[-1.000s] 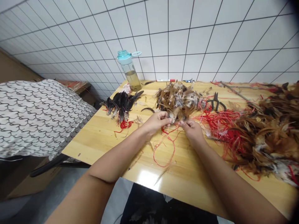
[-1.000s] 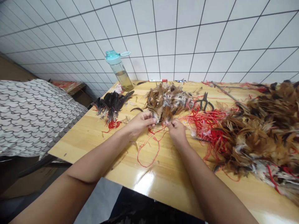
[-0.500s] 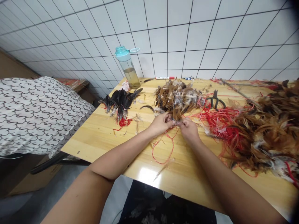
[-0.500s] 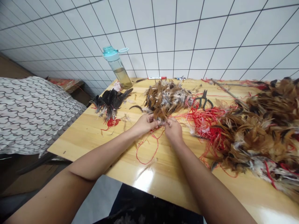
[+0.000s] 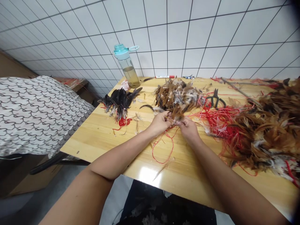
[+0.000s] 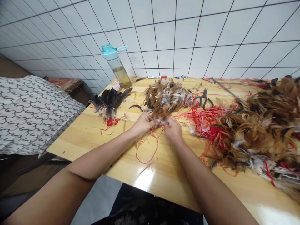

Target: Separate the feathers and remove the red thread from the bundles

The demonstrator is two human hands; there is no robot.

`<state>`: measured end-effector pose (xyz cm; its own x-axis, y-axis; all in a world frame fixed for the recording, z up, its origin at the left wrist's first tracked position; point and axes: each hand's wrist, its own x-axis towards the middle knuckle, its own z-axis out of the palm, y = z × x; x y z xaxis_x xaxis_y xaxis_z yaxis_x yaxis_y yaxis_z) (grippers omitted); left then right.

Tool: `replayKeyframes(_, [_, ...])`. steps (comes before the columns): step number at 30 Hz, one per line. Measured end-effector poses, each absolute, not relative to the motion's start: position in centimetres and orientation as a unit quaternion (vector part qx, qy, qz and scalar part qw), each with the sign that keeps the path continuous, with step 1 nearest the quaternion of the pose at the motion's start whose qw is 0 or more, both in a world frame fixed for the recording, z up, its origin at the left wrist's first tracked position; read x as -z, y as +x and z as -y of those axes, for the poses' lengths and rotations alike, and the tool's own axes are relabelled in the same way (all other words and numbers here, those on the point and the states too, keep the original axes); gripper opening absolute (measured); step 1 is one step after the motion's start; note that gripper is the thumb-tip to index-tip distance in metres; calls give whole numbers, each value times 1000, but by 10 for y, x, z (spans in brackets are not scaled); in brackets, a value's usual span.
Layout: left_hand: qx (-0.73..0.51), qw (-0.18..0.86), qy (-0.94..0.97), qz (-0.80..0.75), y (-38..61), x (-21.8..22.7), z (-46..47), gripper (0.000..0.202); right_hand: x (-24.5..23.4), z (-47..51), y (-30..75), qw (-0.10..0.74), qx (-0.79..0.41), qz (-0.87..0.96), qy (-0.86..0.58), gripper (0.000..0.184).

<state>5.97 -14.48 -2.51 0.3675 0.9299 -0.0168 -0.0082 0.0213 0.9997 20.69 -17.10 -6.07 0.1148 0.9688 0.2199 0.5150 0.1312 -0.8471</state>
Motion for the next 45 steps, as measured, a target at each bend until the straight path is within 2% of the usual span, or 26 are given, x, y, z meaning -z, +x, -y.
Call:
replayKeyframes(7, [-364,666,528,-381,57,16,149,31,64,168,208,471,-283,570,-610,15])
replayKeyframes(11, [-369,657,541,-374,58,18,149,36,66,166,209,481,-316,551,-605,17])
replayKeyframes(17, [-394,618,553,-395,58,20,147,29,61,169,207,435,-297,598,-604,16])
replayKeyframes(22, [-347,659,546,-384,51,18,144,31,59,172,208,384,-271,641,-607,15])
replayKeyframes(27, [-323,695,546,-340,47,18,139,33,58,172,209,398,-288,669,-558,14])
replayKeyframes(33, [-325,677,577,-321,44,20,137,28,53,173,207,440,-332,666,-502,14])
replayKeyframes(42, [-272,637,656,-299,35,0,139,8,46,176,207,410,-287,680,-536,27])
replayKeyframes(45, [-254,617,688,-285,33,-3,138,9,45,177,206,405,-287,686,-532,31])
